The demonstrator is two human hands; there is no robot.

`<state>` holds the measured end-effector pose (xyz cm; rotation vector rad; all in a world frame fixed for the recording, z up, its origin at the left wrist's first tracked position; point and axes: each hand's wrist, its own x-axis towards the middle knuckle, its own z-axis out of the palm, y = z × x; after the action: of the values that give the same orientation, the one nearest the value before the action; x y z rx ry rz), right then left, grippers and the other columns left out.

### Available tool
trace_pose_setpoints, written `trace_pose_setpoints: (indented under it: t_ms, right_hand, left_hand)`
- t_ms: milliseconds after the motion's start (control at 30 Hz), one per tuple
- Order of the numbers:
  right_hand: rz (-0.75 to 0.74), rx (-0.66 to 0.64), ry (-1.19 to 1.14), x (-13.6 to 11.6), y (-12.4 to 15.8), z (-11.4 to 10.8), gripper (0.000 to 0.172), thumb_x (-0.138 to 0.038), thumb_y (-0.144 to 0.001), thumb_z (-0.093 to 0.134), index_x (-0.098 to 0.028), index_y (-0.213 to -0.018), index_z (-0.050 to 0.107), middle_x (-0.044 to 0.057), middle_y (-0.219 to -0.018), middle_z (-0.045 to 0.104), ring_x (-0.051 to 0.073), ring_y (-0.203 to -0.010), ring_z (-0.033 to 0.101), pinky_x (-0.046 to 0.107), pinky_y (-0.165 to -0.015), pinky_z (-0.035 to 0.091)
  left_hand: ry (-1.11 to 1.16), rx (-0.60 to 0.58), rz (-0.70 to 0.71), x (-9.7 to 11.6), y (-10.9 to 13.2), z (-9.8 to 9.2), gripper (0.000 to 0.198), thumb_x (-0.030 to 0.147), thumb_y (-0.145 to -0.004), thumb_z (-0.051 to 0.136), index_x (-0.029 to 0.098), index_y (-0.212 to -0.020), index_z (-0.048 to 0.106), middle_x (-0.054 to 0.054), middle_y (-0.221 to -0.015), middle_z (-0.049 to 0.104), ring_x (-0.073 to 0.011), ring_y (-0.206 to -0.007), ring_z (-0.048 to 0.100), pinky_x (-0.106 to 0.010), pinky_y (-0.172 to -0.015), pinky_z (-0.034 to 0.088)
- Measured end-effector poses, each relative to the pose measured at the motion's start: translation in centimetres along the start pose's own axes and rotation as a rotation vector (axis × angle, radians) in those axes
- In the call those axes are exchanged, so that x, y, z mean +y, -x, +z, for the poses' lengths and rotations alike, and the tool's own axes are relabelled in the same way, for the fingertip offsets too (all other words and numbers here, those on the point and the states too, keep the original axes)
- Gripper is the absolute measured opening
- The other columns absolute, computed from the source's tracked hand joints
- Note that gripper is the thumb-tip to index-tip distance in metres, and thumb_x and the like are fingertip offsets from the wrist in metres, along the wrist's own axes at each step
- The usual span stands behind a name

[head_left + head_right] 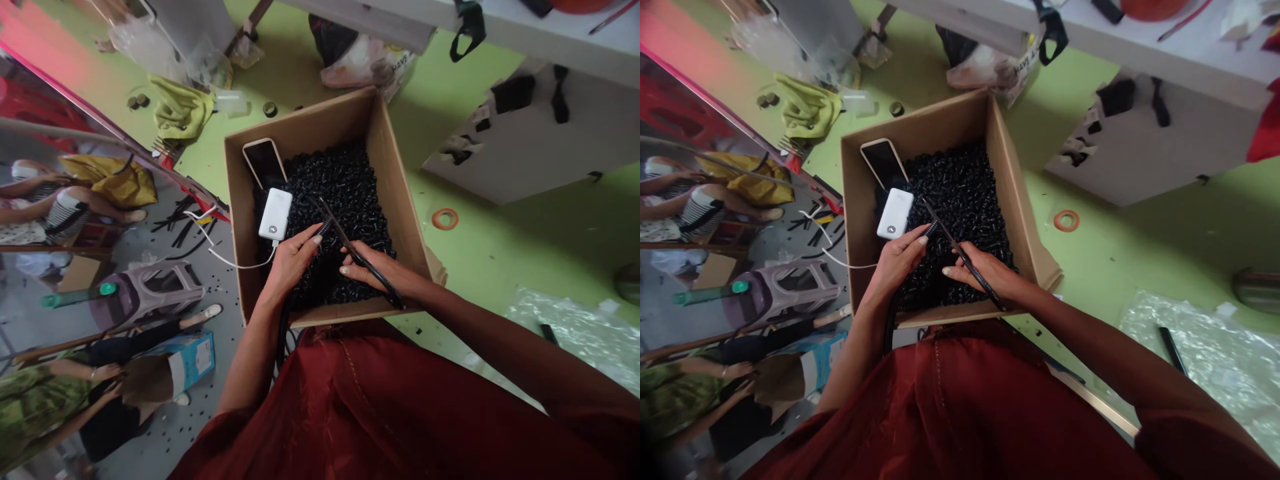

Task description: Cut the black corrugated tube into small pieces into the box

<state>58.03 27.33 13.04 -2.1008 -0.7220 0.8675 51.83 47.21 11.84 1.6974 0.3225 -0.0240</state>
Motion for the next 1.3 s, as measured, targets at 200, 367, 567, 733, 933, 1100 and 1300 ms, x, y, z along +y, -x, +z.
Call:
trace_pose_setpoints:
  t_ms: [200,367,567,733,933,1100,1300]
  right_hand:
    - [0.012,-0.037,0.005,-0.3,0.1,-0.2,0.048,-0.051,-0.085,0.052,-0.018,-0.12,0.049,0.008,-0.098,0.065,0.02,-0.082,0.061,0.029,-0.07,0.046]
    - [-0.016,0.019,-0.007,0.3,-0.3,0.1,0.036,-0.048,-0.089,0.045,-0.018,-0.108,0.051,0.006,-0.092,0.062,0.018,-0.078,0.059,0.03,-0.071,0.045]
    - [0.003,0.069,0.03,0.3,-0.8,0.3,0.02,-0.036,-0.088,0.043,-0.019,-0.093,0.052,0.002,-0.077,0.058,0.015,-0.068,0.054,0.026,-0.065,0.041]
    - [0.012,0.093,0.14,0.4,-1.0,0.2,0.014,-0.028,-0.084,0.045,-0.02,-0.09,0.054,0.001,-0.074,0.059,0.016,-0.068,0.054,0.025,-0.064,0.038]
    - [0.014,0.155,0.178,0.9,-1.2,0.5,0.012,-0.026,-0.082,0.045,-0.02,-0.081,0.055,0.001,-0.068,0.058,0.014,-0.061,0.052,0.024,-0.06,0.036]
    - [0.073,0.101,-0.04,1.1,-1.3,0.8,0.015,-0.034,-0.086,0.044,-0.021,-0.084,0.05,-0.004,-0.059,0.048,0.011,-0.05,0.048,0.022,-0.049,0.038]
    - [0.117,0.09,-0.2,1.5,-1.5,0.9,0.021,-0.037,-0.087,0.047,-0.021,-0.1,0.047,-0.001,-0.077,0.054,0.011,-0.062,0.054,0.022,-0.056,0.049]
  left_hand:
    - [-0.021,-0.032,-0.005,0.1,-0.1,-0.1,0.046,0.041,-0.086,0.054,0.018,-0.124,0.062,0.004,-0.06,0.049,-0.0062,-0.051,0.036,-0.02,-0.049,0.031]
    - [-0.087,-0.019,0.01,0.2,-0.3,0.2,0.043,0.04,-0.086,0.053,0.016,-0.12,0.064,0.003,-0.061,0.052,-0.0075,-0.053,0.039,-0.021,-0.053,0.034]
    - [-0.19,-0.016,-0.001,0.2,-0.2,1.4,0.038,0.038,-0.089,0.046,0.013,-0.11,0.066,0.002,-0.061,0.052,-0.0089,-0.056,0.043,-0.021,-0.057,0.037]
    - [-0.183,-0.041,0.004,0.0,-0.2,1.5,0.038,0.039,-0.09,0.043,0.013,-0.109,0.065,0.003,-0.06,0.05,-0.0087,-0.055,0.042,-0.021,-0.055,0.035]
    - [-0.145,-0.002,0.011,-0.8,-0.6,1.0,0.034,0.04,-0.089,0.045,0.014,-0.1,0.065,0.004,-0.06,0.049,-0.0078,-0.053,0.04,-0.02,-0.052,0.033]
    - [-0.071,-0.001,-0.033,-0.9,-0.8,0.9,0.031,0.04,-0.087,0.048,0.014,-0.094,0.063,0.004,-0.06,0.049,-0.0061,-0.05,0.038,-0.019,-0.047,0.031]
    - [0.208,0.009,-0.12,-0.4,-0.6,0.5,0.032,0.028,-0.083,0.053,0.012,-0.111,0.055,0.001,-0.072,0.056,-0.0036,-0.047,0.039,-0.017,-0.041,0.027]
